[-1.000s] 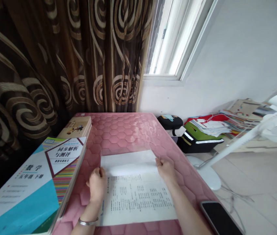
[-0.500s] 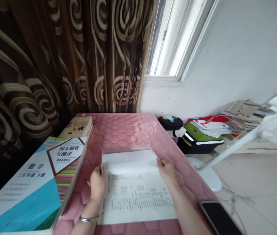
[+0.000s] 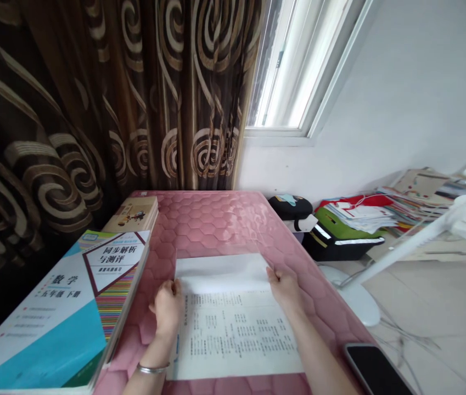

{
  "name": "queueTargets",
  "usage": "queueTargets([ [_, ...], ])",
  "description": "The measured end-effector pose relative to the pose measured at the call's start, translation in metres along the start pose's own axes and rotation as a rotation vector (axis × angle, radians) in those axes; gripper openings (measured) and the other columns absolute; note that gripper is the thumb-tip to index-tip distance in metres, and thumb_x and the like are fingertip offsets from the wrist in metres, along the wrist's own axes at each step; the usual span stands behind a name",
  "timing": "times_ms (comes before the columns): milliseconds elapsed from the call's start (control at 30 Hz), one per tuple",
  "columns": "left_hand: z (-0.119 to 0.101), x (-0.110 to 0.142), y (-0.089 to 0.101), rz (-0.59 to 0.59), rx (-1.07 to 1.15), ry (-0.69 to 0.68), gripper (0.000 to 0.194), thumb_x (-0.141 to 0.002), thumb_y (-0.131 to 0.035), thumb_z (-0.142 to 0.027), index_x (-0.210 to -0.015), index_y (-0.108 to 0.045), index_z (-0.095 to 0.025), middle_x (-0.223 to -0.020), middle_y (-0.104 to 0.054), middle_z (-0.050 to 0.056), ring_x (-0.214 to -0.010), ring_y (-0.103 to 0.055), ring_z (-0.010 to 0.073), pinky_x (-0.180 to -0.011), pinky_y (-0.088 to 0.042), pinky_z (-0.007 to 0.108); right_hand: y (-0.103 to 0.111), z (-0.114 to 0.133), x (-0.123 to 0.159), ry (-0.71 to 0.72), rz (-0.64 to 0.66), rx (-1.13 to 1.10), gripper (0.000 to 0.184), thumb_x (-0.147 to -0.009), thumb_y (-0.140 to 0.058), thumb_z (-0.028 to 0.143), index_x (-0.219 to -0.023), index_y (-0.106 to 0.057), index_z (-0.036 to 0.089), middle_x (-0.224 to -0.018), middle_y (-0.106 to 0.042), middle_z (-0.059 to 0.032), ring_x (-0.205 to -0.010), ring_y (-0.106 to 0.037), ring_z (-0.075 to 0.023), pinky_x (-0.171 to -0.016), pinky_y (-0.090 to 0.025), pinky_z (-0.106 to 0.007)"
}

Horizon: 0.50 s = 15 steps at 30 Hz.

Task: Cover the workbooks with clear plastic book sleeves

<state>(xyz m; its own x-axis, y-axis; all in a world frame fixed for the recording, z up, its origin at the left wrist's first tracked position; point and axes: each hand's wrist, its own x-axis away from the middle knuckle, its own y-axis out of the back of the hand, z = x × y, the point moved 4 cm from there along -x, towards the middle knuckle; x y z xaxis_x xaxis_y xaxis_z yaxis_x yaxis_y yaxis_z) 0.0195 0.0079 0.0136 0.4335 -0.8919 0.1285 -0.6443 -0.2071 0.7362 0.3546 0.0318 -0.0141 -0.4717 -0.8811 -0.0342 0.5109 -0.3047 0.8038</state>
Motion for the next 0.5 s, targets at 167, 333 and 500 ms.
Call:
queueTargets([
  [167, -0.002, 0.0, -0.001, -0.003, -0.019, 0.01, 0.029, -0.094, -0.041, -0.031, -0.074, -0.057, -0.018, -0.095, -0.072, 0.014, -0.101, -0.063, 0.0303, -0.092, -0.04, 0.048, 0.0, 0.002, 0.001, -0.006, -0.009, 0.031, 0.039, -0.091, -0.04, 0.042, -0.063, -0.058, 0.021, -0.065, -0.067, -0.0097, -0.07, -0.065, -0.0248, -0.058, -0.04, -0.03],
  [333, -0.003, 0.001, 0.0, -0.016, -0.037, -0.013, 0.029, -0.094, -0.041, -0.03, -0.075, -0.059, -0.017, -0.093, -0.072, 0.014, -0.099, -0.064, 0.0294, -0.088, -0.041, 0.046, 0.005, -0.006, 0.002, -0.017, 0.066, -0.199, 0.038, -0.088, -0.041, 0.044, -0.065, -0.061, 0.022, -0.064, -0.067, -0.0048, -0.068, -0.064, -0.0217, -0.056, -0.041, -0.028],
  [500, -0.001, -0.001, -0.002, -0.026, -0.057, -0.006, 0.028, -0.093, -0.043, -0.029, -0.075, -0.06, -0.017, -0.091, -0.072, 0.013, -0.096, -0.065, 0.0282, -0.085, -0.042, 0.044, 0.002, -0.006, 0.0, 0.009, 0.034, -0.104, 0.034, -0.085, -0.045, 0.041, -0.059, -0.057, 0.022, -0.058, -0.063, -0.0033, -0.062, -0.061, -0.021, -0.053, -0.037, -0.028],
])
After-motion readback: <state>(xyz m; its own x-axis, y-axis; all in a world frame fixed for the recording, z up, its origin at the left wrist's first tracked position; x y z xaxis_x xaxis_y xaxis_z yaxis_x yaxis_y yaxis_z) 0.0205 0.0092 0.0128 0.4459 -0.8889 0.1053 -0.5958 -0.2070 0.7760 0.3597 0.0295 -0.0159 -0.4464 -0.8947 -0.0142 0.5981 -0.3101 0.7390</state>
